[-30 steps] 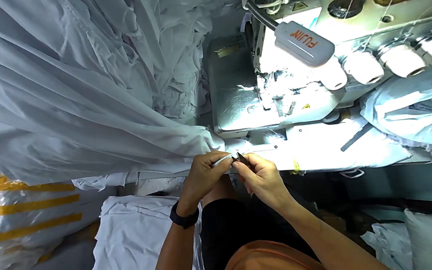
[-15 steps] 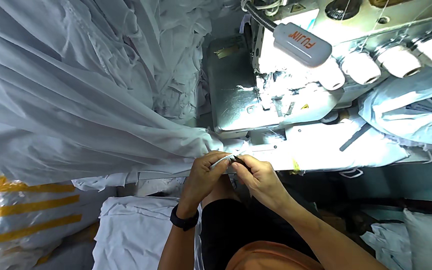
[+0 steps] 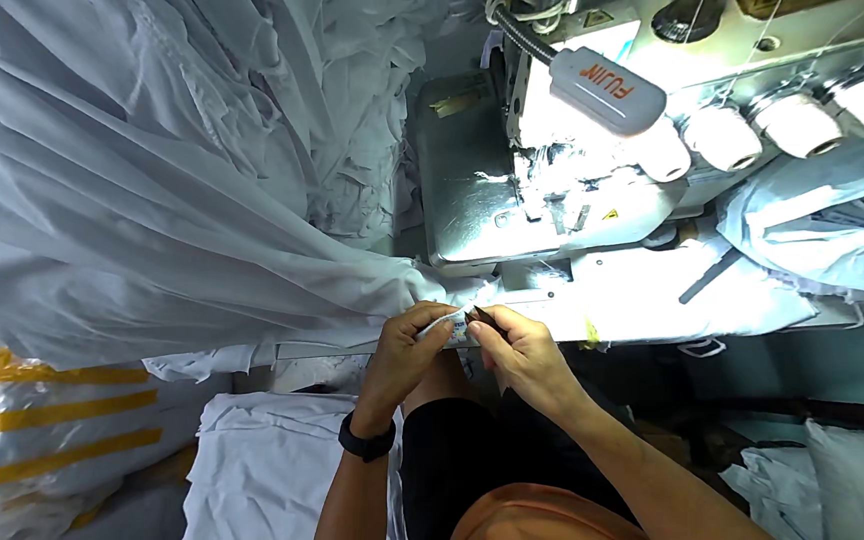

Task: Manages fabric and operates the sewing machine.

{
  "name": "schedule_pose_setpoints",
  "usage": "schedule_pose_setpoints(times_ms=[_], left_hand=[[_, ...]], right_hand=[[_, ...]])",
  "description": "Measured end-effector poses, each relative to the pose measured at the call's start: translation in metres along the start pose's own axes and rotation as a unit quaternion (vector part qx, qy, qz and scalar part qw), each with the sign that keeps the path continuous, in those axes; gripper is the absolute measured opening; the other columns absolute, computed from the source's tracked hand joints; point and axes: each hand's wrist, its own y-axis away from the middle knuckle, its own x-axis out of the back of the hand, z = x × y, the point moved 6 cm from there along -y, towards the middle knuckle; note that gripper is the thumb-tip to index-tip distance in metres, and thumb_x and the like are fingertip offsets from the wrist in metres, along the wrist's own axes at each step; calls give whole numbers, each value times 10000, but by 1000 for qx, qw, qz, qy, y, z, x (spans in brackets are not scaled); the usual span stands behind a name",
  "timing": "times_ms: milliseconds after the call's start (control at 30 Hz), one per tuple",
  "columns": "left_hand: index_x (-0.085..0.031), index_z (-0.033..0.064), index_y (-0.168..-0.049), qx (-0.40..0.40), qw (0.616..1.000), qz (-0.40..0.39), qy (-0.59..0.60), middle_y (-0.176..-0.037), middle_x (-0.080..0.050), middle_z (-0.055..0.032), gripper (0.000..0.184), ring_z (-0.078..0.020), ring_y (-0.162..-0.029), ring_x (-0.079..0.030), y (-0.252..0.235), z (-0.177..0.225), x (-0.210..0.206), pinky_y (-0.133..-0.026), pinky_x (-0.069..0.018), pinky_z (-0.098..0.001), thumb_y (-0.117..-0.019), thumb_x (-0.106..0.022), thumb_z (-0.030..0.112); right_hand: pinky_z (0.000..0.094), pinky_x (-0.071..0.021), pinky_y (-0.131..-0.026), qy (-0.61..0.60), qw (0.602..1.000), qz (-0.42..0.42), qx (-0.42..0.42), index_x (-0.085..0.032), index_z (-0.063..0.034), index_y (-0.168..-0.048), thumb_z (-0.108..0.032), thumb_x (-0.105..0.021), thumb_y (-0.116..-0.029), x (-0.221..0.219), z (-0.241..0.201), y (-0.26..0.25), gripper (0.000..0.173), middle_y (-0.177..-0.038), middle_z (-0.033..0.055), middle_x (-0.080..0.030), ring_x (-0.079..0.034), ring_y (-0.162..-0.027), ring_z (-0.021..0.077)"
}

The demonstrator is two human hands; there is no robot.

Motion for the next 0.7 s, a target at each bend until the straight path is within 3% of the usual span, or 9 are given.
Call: schedule_pose_setpoints(times_ms=[167,367,467,533,567,633,700], left_hand=[[-742,30,-957,-4,1000,-4,18,-934,-695,47,154,16,-850,-642,0,-1,-1,-773,-544,-175,-954,-589,40],[-721,38,-946,0,999,-34,28,-895,-672,72,160,40,-799,-615,0,3,-8,-747,-528,-161,-982,-566,54],[-718,18,-937,-2,1000,-17,3,-885,-674,49,161,38,-796,-618,-2,3,-8,-746,-532,-160,-983,-566,45],[-721,7,-936,-4,1000,7,-6,-889,-676,34,155,29,-802,-627,-4,1,-5,-755,-539,-165,-975,-574,36],[-725,11,-929,-10,1000,16,-6,-882,-677,34,151,27,-801,-629,-3,1,-4,-753,-541,-166,-968,-582,35],[-737,12,-920,-32,999,32,-12,-879,-683,36,144,27,-794,-632,-1,4,-3,-736,-542,-158,-952,-599,34],[-742,-6,-931,-66,996,45,-28,-880,-683,29,134,34,-781,-623,0,10,-3,-716,-532,-141,-944,-616,35]], right_hand=[[82,-405,-489,-32,999,-7,-6,-683,-17,-1034,-162,-539,-1038,0,-2,0,204,-661,-100,-556,-482,-525,-88],[95,-381,-432,-143,988,-17,-49,-654,-117,-867,-146,-566,-1019,-3,4,1,177,-594,-142,-549,-469,-464,-79],[94,-366,-409,-308,942,-132,0,-630,-186,-759,-172,-514,-1000,-2,2,6,267,-573,-144,-563,-469,-448,-83],[83,-395,-475,-388,886,-235,102,-661,-185,-849,-293,-524,-1049,9,-16,9,265,-636,-139,-574,-501,-522,-92],[82,-412,-501,-389,881,-238,126,-672,-170,-889,-302,-531,-1061,16,-24,8,258,-661,-133,-588,-519,-549,-90],[78,-449,-500,-306,937,-131,104,-699,-174,-852,-213,-587,-1027,28,-26,3,212,-668,-145,-632,-546,-548,-94],[92,-455,-504,-194,979,-10,59,-713,-149,-834,-105,-668,-936,32,-21,-2,120,-692,-147,-644,-542,-549,-85]])
